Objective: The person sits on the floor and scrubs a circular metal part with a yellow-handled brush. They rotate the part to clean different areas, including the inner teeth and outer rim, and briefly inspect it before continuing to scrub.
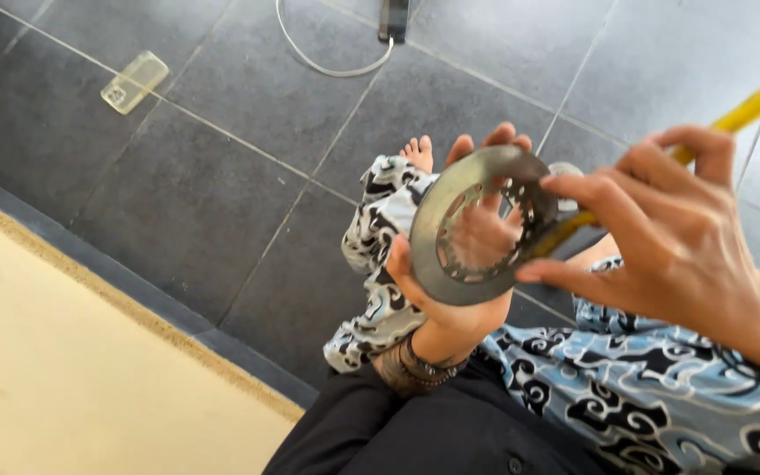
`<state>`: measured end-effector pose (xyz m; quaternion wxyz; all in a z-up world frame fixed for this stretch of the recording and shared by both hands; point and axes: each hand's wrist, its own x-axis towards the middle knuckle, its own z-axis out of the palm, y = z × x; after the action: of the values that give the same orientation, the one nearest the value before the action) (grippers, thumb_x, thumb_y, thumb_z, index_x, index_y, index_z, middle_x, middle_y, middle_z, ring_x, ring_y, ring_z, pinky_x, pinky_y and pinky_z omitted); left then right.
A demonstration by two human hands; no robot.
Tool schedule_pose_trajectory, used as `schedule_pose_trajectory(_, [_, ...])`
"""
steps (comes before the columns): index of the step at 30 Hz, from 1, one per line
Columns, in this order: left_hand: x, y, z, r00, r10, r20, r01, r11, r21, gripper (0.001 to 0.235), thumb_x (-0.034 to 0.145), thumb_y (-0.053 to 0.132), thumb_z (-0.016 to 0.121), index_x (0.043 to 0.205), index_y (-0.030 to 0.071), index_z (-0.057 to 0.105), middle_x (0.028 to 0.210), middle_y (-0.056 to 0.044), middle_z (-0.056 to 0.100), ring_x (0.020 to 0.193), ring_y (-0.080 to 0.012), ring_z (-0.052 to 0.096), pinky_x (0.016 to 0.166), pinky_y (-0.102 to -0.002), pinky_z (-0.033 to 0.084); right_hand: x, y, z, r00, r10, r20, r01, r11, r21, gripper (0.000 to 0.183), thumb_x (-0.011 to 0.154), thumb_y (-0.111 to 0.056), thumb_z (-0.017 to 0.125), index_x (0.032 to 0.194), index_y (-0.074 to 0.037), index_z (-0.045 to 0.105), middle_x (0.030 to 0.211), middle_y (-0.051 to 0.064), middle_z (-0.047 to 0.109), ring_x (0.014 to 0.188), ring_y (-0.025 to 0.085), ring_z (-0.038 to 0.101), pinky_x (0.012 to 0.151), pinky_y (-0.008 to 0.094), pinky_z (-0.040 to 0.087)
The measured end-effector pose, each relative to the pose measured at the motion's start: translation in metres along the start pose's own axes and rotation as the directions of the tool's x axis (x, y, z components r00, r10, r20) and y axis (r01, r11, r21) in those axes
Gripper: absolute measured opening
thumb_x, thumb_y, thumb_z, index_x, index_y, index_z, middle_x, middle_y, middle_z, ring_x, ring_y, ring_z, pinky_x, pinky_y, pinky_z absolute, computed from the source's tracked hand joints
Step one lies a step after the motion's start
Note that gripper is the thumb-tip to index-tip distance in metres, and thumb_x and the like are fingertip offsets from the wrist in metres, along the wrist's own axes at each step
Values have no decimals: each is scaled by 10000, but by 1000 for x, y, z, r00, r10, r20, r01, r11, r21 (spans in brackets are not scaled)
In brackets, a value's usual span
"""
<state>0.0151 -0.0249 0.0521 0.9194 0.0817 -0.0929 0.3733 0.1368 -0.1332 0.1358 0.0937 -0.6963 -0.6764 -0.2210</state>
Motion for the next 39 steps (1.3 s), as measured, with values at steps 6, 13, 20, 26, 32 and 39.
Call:
schedule_pose_trajectory(6, [5,-1,-3,999,-38,1,38,998,-44,907,925,610,434,1609,20,345,1684,-303,305,1604,-442,290,1292,-619,315,21,-10,-3,997,-12,-74,15,999,34,732,922,-736,677,1130,-34,706,815,31,703,739,241,537,999,471,369])
schedule_pose_trajectory(13, [16,14,-9,1000,-21,23,22,997,-73,861,990,636,380,1612,41,369,1679,-276,338,1579,-441,335,1236,-680,375,33,-6,4,996,-22,-82,29,995,93,728,914,-730,787,1146,-45,698,873,39,727,796,241,571,1065,466,337])
schedule_pose_trajectory(20, [17,31,13,993,5,-117,-15,996,-82,872,900,592,438,1550,13,379,1658,-285,321,1572,-435,308,1202,-737,337,45,-34,13,987,-140,-74,156,940,305,582,902,-665,742,983,-104,609,823,4,670,807,230,591,1007,430,311])
schedule_pose_trajectory(26, [18,25,6,995,42,-85,-48,996,-71,841,941,583,407,1569,25,368,1677,-285,309,1598,-417,292,1206,-725,358,48,-17,17,971,-178,-163,217,938,270,592,905,-649,745,895,-66,645,800,60,682,750,242,591,1008,445,321])
schedule_pose_trajectory(32, [11,19,-4,997,60,39,-57,997,-58,777,1024,609,415,1562,48,438,1651,-260,371,1582,-421,343,1245,-723,358,39,-23,11,972,-199,-122,222,949,225,557,936,-655,743,903,-109,640,802,36,676,870,278,671,1027,466,319])
schedule_pose_trajectory(39, [11,20,-7,996,44,75,-42,998,-39,789,1007,657,471,1567,100,472,1675,-223,375,1610,-369,335,1261,-715,360,33,-7,17,958,-239,-158,263,953,150,524,969,-671,805,926,-174,644,773,19,706,746,179,604,1079,424,271])
